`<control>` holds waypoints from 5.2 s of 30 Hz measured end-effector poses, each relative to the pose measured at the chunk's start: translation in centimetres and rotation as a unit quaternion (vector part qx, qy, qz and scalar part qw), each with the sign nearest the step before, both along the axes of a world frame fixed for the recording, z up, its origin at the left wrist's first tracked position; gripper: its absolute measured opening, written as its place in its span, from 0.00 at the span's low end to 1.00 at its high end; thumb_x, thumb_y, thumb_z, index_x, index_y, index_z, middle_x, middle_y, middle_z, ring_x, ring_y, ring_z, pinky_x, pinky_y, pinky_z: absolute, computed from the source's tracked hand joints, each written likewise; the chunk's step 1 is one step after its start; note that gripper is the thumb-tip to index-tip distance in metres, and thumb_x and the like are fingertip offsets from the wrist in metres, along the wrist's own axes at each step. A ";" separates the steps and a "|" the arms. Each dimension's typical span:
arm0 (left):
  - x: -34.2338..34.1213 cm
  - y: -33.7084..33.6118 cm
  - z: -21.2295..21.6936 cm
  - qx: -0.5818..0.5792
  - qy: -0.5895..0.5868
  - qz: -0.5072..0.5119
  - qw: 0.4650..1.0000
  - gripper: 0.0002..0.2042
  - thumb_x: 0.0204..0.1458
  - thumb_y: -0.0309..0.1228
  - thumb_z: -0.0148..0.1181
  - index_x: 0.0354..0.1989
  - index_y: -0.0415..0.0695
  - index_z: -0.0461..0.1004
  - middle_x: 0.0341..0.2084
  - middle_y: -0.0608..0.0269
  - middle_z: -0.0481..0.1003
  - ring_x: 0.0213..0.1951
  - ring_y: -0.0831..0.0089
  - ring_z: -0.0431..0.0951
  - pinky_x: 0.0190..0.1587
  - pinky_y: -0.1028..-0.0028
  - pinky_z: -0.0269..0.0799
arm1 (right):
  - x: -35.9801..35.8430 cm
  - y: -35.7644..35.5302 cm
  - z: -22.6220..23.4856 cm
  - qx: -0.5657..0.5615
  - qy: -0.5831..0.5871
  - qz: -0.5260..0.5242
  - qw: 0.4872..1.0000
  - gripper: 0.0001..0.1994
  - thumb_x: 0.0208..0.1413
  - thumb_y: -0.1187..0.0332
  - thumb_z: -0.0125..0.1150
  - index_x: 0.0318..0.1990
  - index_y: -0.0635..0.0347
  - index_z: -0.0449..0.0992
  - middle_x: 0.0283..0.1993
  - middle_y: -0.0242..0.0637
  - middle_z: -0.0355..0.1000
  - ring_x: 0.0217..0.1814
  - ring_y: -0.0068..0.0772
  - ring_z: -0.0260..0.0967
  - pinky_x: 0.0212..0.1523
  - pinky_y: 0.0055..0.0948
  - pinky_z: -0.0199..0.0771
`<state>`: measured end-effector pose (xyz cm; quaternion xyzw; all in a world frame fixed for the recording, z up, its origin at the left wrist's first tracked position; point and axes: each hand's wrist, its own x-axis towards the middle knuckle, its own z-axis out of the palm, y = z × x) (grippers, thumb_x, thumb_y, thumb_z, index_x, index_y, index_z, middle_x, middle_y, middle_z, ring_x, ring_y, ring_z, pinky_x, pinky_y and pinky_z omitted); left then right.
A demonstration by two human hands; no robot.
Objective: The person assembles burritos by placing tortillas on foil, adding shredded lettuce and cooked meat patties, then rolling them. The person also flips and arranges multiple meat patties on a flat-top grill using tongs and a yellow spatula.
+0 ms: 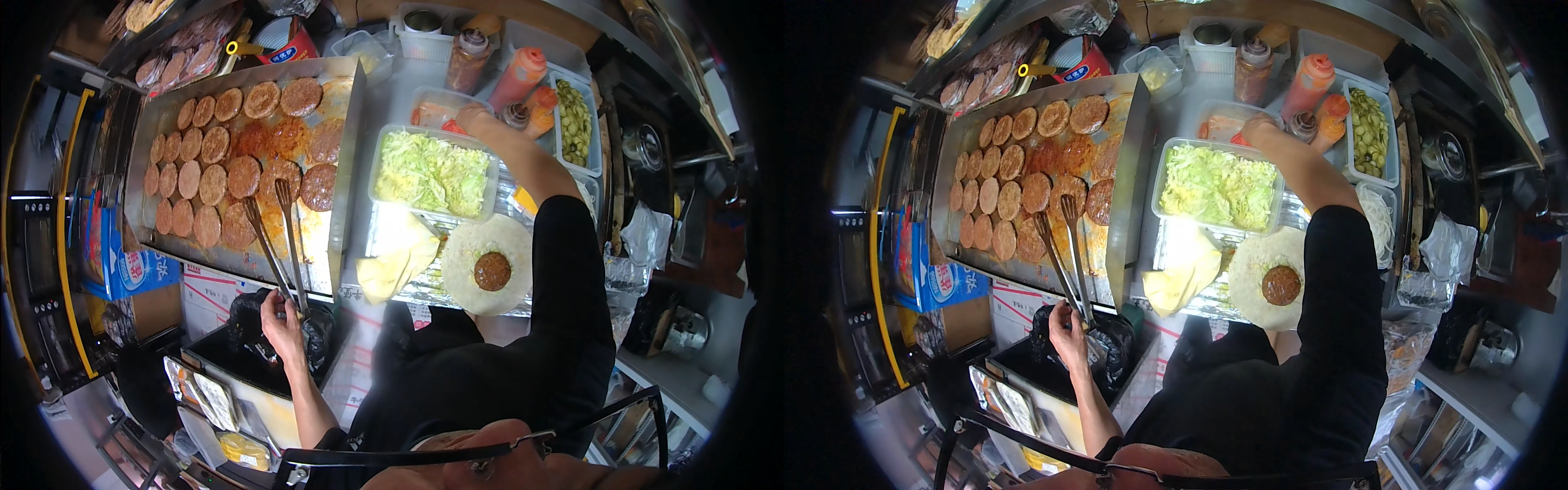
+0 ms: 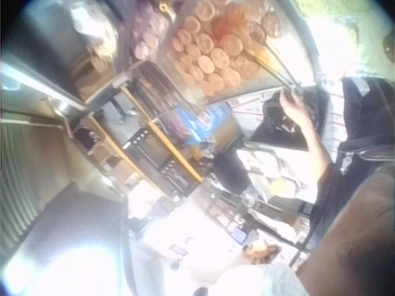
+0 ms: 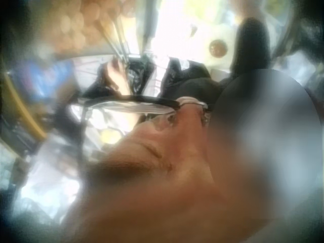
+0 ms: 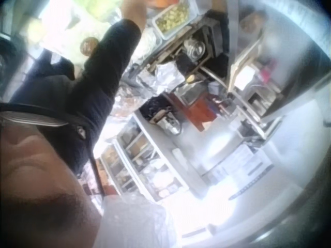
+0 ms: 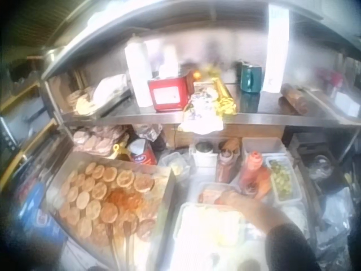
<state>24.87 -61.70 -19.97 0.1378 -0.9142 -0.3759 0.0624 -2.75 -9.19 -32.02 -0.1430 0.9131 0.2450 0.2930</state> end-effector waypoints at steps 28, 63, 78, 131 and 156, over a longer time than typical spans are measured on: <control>0.6 11.5 3.2 0.079 0.082 -0.285 0.952 0.09 0.52 0.17 0.58 0.42 0.38 0.76 0.38 0.56 0.76 0.40 0.67 0.77 0.44 0.72 0.73 | 38.7 -3.4 0.1 -0.632 0.212 -0.498 0.554 0.09 0.49 0.73 0.66 0.35 0.59 0.70 0.26 0.26 0.68 0.27 0.16 0.63 0.29 0.22 0.67; 4.0 28.5 -7.9 -0.109 0.065 -0.621 0.773 0.07 0.43 0.27 0.66 0.33 0.45 0.78 0.34 0.64 0.76 0.43 0.64 0.75 0.43 0.63 0.64 | 49.5 -8.7 1.8 -0.502 0.387 -0.449 0.629 0.05 0.52 0.72 0.62 0.33 0.60 0.72 0.36 0.40 0.71 0.42 0.47 0.68 0.47 0.42 0.65; 1.1 32.7 -9.9 -0.021 0.068 -0.654 0.753 0.11 0.44 0.24 0.64 0.37 0.41 0.76 0.37 0.54 0.76 0.44 0.54 0.74 0.49 0.60 0.69 | 44.9 -9.8 0.3 -0.448 0.506 -0.508 0.534 0.07 0.46 0.78 0.65 0.33 0.62 0.73 0.42 0.38 0.75 0.48 0.43 0.70 0.48 0.37 0.71; 2.0 32.5 -11.9 0.062 0.073 -0.658 0.747 0.14 0.45 0.23 0.59 0.43 0.43 0.77 0.33 0.57 0.78 0.38 0.59 0.77 0.42 0.63 0.67 | 42.3 -14.3 1.4 -0.411 0.526 -0.457 0.588 0.09 0.46 0.77 0.66 0.36 0.62 0.75 0.42 0.42 0.69 0.44 0.46 0.69 0.44 0.38 0.71; 8.4 32.1 -12.1 0.078 0.031 -0.361 0.929 0.16 0.42 0.17 0.60 0.42 0.44 0.77 0.35 0.56 0.75 0.38 0.58 0.75 0.40 0.65 0.71 | 43.5 -9.0 3.0 -0.443 0.306 -0.353 0.765 0.15 0.50 0.72 0.61 0.48 0.58 0.76 0.55 0.45 0.64 0.56 0.49 0.62 0.54 0.45 0.66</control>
